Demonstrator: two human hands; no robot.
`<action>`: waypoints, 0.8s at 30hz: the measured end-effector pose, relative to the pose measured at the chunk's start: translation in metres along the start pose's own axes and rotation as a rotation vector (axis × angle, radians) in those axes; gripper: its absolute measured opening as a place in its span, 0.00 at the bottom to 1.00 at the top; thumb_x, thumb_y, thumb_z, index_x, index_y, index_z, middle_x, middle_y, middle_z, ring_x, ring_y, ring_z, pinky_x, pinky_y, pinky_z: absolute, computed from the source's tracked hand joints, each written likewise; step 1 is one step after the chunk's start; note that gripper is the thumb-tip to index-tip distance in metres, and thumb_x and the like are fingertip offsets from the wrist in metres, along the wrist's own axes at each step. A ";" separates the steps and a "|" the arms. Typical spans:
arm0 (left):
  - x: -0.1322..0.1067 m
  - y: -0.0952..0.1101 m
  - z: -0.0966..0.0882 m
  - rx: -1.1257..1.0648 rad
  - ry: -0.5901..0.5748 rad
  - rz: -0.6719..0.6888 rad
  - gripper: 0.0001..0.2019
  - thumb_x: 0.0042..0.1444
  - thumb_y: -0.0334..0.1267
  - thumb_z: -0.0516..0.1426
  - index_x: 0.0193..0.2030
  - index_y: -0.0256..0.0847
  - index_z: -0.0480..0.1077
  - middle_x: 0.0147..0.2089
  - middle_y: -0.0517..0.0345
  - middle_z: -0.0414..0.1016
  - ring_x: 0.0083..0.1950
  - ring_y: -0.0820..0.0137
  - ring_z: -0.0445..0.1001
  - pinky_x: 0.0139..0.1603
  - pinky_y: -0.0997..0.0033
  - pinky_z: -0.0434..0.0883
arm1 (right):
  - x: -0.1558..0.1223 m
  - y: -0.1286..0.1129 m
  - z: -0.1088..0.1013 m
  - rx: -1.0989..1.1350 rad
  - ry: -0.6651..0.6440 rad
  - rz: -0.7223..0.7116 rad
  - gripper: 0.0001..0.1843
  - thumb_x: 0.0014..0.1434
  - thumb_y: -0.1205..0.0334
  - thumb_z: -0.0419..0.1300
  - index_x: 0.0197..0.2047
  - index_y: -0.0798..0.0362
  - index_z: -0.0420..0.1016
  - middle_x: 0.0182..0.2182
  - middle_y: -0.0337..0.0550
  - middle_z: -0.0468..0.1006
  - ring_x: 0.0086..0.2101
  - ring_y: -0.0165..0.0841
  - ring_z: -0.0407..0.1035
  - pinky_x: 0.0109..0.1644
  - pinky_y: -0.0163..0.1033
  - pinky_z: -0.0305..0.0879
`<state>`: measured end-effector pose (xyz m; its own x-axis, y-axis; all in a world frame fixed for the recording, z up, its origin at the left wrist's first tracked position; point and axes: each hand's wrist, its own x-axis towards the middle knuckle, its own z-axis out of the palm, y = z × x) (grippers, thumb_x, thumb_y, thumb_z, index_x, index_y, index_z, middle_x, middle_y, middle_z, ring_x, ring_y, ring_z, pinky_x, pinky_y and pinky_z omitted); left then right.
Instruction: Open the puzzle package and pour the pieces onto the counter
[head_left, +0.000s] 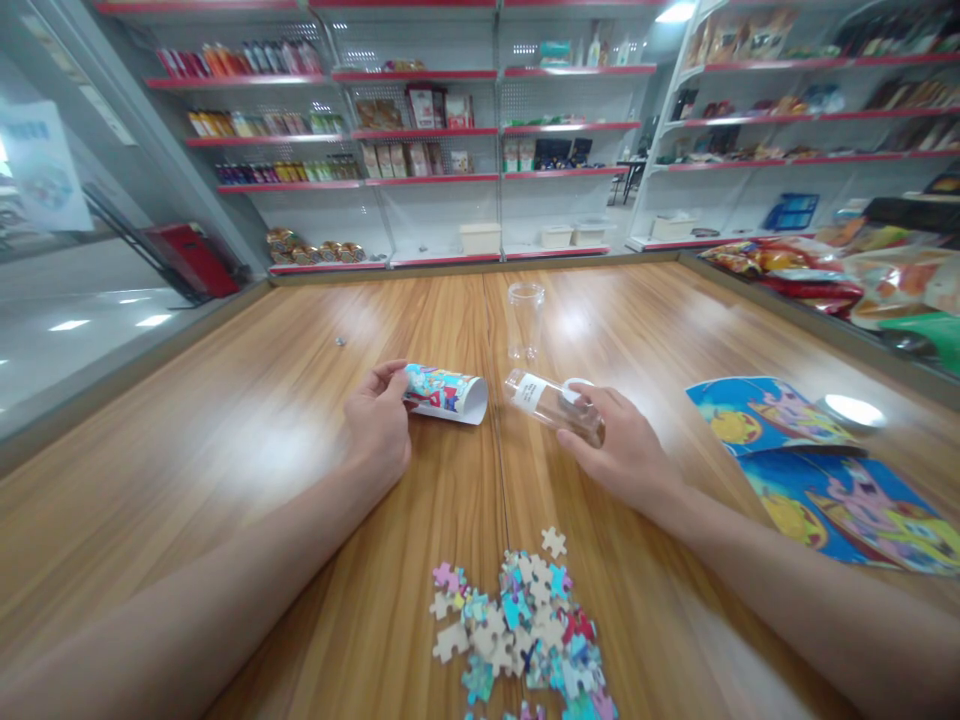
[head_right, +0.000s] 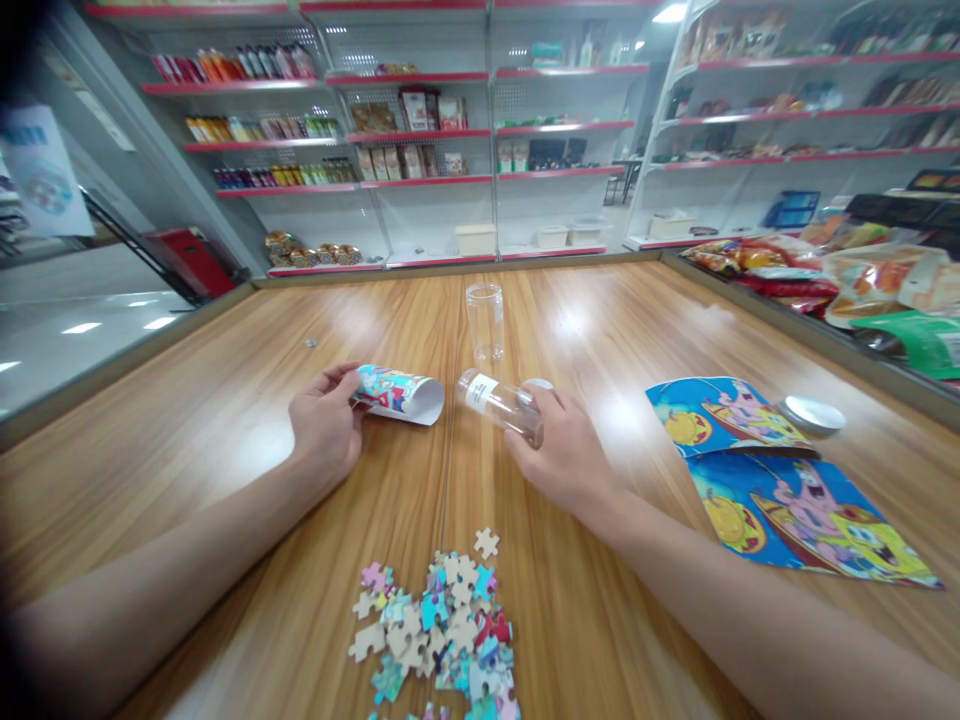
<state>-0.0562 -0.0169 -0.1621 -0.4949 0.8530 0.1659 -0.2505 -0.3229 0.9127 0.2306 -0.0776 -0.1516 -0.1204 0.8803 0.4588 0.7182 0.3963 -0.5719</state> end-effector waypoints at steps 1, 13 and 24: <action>0.000 0.000 0.000 -0.009 -0.008 -0.008 0.15 0.46 0.36 0.66 0.41 0.36 0.74 0.33 0.60 0.74 0.29 0.75 0.72 0.28 0.77 0.66 | 0.003 0.003 -0.001 0.010 0.027 0.047 0.25 0.55 0.59 0.65 0.57 0.51 0.72 0.50 0.50 0.77 0.50 0.48 0.71 0.57 0.56 0.67; -0.023 0.009 0.013 -0.048 -0.500 -0.253 0.13 0.44 0.37 0.70 0.35 0.33 0.77 0.32 0.52 0.78 0.32 0.68 0.76 0.35 0.68 0.73 | 0.002 0.005 0.003 0.560 -0.020 0.212 0.32 0.56 0.51 0.67 0.60 0.51 0.62 0.52 0.51 0.73 0.52 0.43 0.71 0.56 0.52 0.68; -0.025 0.014 0.011 -0.116 -0.674 -0.303 0.13 0.47 0.35 0.70 0.38 0.34 0.78 0.33 0.50 0.81 0.31 0.65 0.79 0.36 0.65 0.76 | 0.000 0.009 0.006 0.263 -0.062 0.209 0.24 0.54 0.60 0.66 0.53 0.50 0.67 0.49 0.48 0.77 0.49 0.43 0.73 0.55 0.53 0.67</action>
<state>-0.0384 -0.0384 -0.1494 0.2174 0.9659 0.1407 -0.3995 -0.0435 0.9157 0.2335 -0.0725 -0.1609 -0.0363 0.9606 0.2757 0.5312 0.2522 -0.8089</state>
